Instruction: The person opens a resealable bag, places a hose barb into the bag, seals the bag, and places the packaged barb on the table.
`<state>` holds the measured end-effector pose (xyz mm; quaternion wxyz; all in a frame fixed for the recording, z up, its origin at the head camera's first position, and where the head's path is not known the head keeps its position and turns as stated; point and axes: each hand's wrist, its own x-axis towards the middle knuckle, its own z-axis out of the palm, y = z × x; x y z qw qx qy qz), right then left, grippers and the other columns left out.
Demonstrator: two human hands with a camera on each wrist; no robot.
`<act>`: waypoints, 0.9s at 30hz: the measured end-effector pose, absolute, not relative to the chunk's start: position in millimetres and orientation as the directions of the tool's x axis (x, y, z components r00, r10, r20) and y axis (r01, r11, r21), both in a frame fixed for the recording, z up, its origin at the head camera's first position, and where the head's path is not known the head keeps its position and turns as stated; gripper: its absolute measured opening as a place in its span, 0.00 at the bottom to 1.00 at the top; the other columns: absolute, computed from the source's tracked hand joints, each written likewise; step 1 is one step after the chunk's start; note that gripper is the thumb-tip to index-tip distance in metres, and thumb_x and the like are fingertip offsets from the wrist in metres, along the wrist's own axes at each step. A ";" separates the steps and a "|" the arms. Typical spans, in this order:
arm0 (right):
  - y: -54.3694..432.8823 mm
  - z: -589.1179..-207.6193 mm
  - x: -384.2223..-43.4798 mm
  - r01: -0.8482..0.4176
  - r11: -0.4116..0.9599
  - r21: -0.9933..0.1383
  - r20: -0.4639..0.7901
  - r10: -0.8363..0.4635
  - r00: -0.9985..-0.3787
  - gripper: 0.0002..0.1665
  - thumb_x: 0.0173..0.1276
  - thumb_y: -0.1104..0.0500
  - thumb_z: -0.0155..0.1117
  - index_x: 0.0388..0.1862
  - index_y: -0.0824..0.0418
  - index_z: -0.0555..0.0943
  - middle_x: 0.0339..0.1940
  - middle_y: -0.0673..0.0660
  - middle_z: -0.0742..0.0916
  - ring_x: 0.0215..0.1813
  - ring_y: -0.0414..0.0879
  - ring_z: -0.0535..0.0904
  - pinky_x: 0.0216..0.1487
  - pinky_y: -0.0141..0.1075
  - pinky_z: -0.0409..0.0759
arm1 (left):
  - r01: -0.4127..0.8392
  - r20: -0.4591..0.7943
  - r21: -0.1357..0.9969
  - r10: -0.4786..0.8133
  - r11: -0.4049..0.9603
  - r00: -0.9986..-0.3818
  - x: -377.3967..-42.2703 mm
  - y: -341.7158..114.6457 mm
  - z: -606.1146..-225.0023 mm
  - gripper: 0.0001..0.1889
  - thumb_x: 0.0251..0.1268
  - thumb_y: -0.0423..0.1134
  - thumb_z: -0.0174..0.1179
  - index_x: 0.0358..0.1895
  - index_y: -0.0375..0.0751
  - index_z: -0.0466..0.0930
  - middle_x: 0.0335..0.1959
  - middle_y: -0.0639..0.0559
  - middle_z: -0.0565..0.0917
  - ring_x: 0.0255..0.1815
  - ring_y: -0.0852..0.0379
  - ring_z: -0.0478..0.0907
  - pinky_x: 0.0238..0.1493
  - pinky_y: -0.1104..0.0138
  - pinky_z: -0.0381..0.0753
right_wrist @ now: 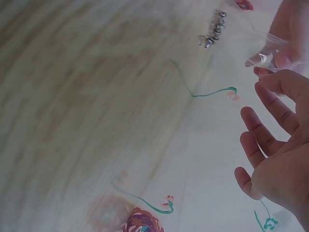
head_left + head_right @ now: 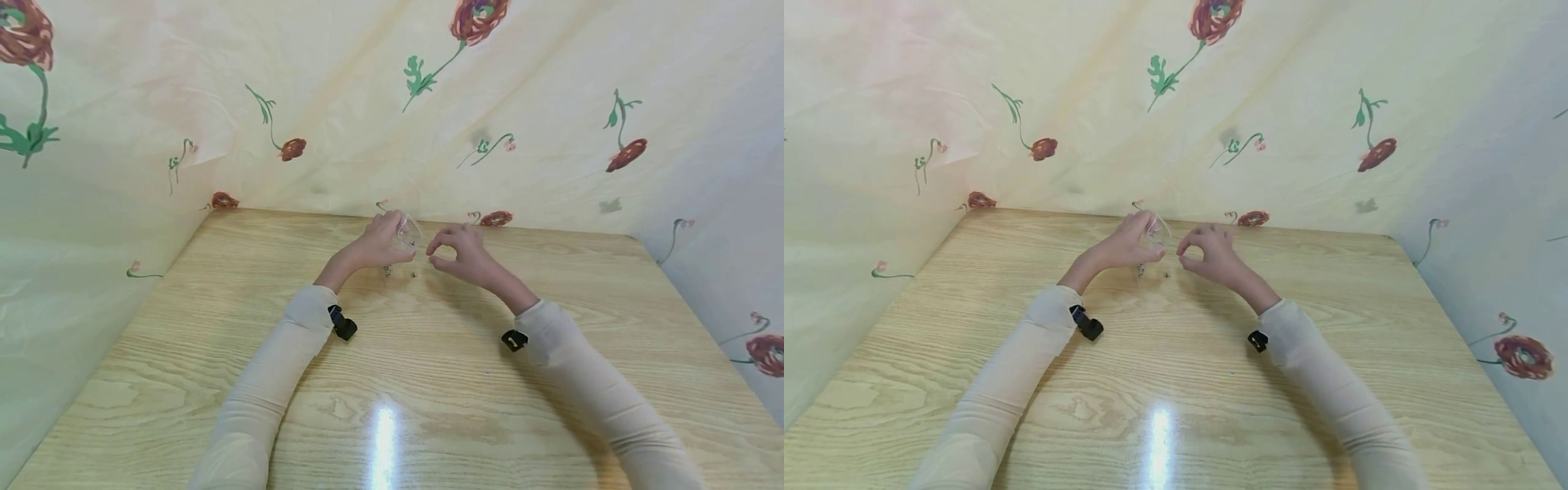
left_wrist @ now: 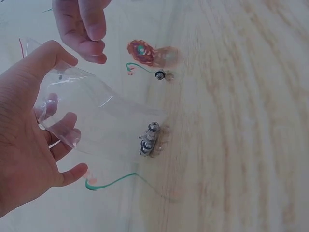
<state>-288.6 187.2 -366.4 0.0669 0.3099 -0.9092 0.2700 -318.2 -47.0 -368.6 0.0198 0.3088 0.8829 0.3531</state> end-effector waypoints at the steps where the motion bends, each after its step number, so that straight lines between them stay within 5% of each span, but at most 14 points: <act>1: 186.9 -367.4 -288.3 -0.598 0.662 -0.452 0.281 -0.530 -0.800 0.05 0.65 0.63 0.70 0.40 0.61 0.87 0.53 0.66 0.86 0.59 0.64 0.71 0.64 0.66 0.52 | 0.535 0.185 0.635 0.563 0.557 -0.806 -318.4 -47.0 -368.8 0.21 0.60 0.42 0.66 0.39 0.44 0.59 0.45 0.49 0.67 0.47 0.48 0.60 0.50 0.59 0.57; 5: 186.2 -372.2 -287.9 -0.587 0.661 -0.468 0.248 -0.540 -0.805 0.05 0.65 0.62 0.69 0.40 0.61 0.86 0.54 0.66 0.85 0.65 0.66 0.68 0.66 0.69 0.51 | 0.545 0.188 0.631 0.573 0.552 -0.798 -319.3 -47.2 -369.5 0.21 0.59 0.41 0.67 0.38 0.45 0.58 0.46 0.48 0.68 0.48 0.49 0.60 0.52 0.59 0.57; 20: 181.5 -382.3 -288.3 -0.567 0.671 -0.479 0.176 -0.559 -0.810 0.06 0.64 0.63 0.68 0.40 0.61 0.87 0.54 0.67 0.85 0.59 0.62 0.68 0.62 0.64 0.56 | 0.572 0.193 0.617 0.601 0.541 -0.776 -319.6 -49.4 -368.1 0.20 0.60 0.41 0.67 0.49 0.39 0.68 0.50 0.47 0.72 0.51 0.50 0.63 0.56 0.57 0.59; 27: 178.9 -385.0 -291.3 -0.574 0.674 -0.466 0.147 -0.581 -0.801 0.06 0.64 0.62 0.68 0.40 0.59 0.87 0.53 0.65 0.86 0.56 0.60 0.68 0.61 0.63 0.57 | 0.573 0.194 0.616 0.602 0.540 -0.775 -319.2 -49.2 -366.6 0.24 0.60 0.41 0.67 0.55 0.34 0.72 0.51 0.38 0.76 0.50 0.49 0.64 0.55 0.56 0.60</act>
